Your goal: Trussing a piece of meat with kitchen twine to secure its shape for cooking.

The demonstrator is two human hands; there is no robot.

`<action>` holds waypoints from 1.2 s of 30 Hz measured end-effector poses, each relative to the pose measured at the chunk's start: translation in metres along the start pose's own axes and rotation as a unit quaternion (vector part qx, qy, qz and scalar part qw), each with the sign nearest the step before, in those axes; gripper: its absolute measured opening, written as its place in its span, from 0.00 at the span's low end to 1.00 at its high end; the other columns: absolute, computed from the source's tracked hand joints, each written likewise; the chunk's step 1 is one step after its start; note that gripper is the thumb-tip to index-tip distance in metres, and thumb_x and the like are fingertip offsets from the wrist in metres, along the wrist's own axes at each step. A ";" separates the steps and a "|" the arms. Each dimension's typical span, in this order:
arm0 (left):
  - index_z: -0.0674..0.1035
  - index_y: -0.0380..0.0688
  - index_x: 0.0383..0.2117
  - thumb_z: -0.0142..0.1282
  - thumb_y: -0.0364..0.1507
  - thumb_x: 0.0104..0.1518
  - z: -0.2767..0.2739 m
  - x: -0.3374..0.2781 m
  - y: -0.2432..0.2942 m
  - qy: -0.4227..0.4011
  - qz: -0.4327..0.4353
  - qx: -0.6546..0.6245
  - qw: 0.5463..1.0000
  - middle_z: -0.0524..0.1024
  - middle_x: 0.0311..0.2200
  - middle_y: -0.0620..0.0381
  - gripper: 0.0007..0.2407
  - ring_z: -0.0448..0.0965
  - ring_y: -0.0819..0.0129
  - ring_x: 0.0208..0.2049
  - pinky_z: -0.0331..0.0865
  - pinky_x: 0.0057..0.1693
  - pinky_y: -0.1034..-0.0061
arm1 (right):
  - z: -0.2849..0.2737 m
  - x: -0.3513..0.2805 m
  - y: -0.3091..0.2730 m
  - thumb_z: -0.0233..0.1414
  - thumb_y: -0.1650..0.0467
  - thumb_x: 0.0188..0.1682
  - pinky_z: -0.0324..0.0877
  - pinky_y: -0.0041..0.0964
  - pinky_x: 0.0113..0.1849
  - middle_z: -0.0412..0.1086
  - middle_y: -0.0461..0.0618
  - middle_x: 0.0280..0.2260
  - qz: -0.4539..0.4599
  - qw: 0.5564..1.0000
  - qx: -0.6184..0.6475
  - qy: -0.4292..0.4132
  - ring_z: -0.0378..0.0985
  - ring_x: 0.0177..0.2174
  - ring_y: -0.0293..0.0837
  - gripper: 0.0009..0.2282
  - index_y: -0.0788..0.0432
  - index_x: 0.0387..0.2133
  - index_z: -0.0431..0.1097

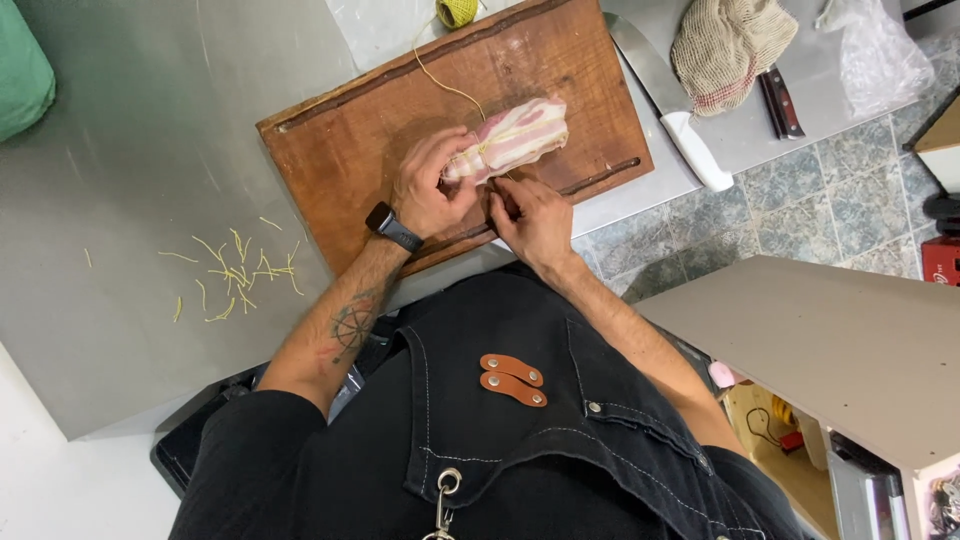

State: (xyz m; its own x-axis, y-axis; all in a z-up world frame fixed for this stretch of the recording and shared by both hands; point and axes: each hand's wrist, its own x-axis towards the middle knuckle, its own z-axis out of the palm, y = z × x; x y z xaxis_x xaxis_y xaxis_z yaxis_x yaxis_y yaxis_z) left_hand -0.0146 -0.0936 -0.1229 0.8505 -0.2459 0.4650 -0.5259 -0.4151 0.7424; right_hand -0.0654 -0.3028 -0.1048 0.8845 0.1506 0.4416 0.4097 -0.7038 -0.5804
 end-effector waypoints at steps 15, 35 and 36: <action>0.79 0.45 0.46 0.74 0.33 0.51 0.008 0.021 -0.001 -0.022 0.013 -0.022 0.999 0.78 0.54 0.46 0.18 0.84 0.40 0.49 0.78 0.54 0.49 | 0.007 0.004 0.008 0.65 0.68 0.48 0.75 0.40 0.28 0.71 0.44 0.21 0.014 1.000 0.001 -0.018 0.81 0.26 0.50 0.03 0.49 0.34 0.82; 0.83 0.43 0.49 0.58 0.26 0.70 -0.027 0.070 -0.038 -0.045 -0.084 0.067 0.993 0.81 0.48 0.45 0.06 0.80 0.60 0.42 0.79 0.48 0.67 | -0.050 -0.032 0.018 0.58 0.64 0.62 0.63 0.52 0.35 0.70 0.51 0.43 0.006 0.984 -0.154 -0.089 0.71 0.38 0.56 0.09 0.53 0.50 0.78; 0.85 0.44 0.49 0.61 0.28 0.69 -0.032 0.081 -0.042 -0.116 -0.079 0.084 0.987 0.82 0.49 0.45 0.07 0.82 0.57 0.45 0.79 0.53 0.62 | -0.046 -0.034 0.021 0.58 0.66 0.62 0.63 0.52 0.36 0.72 0.49 0.41 0.004 0.988 -0.135 -0.080 0.72 0.37 0.56 0.06 0.54 0.44 0.80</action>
State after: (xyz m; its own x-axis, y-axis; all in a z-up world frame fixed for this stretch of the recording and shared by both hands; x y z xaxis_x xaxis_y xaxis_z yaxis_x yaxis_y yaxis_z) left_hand 0.0762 -0.0682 -0.1012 0.9113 -0.3525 0.2128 -0.3943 -0.5981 0.6977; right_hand -0.0971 -0.3550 -0.1003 0.9204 0.2361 0.3118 0.3467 -0.8613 -0.3714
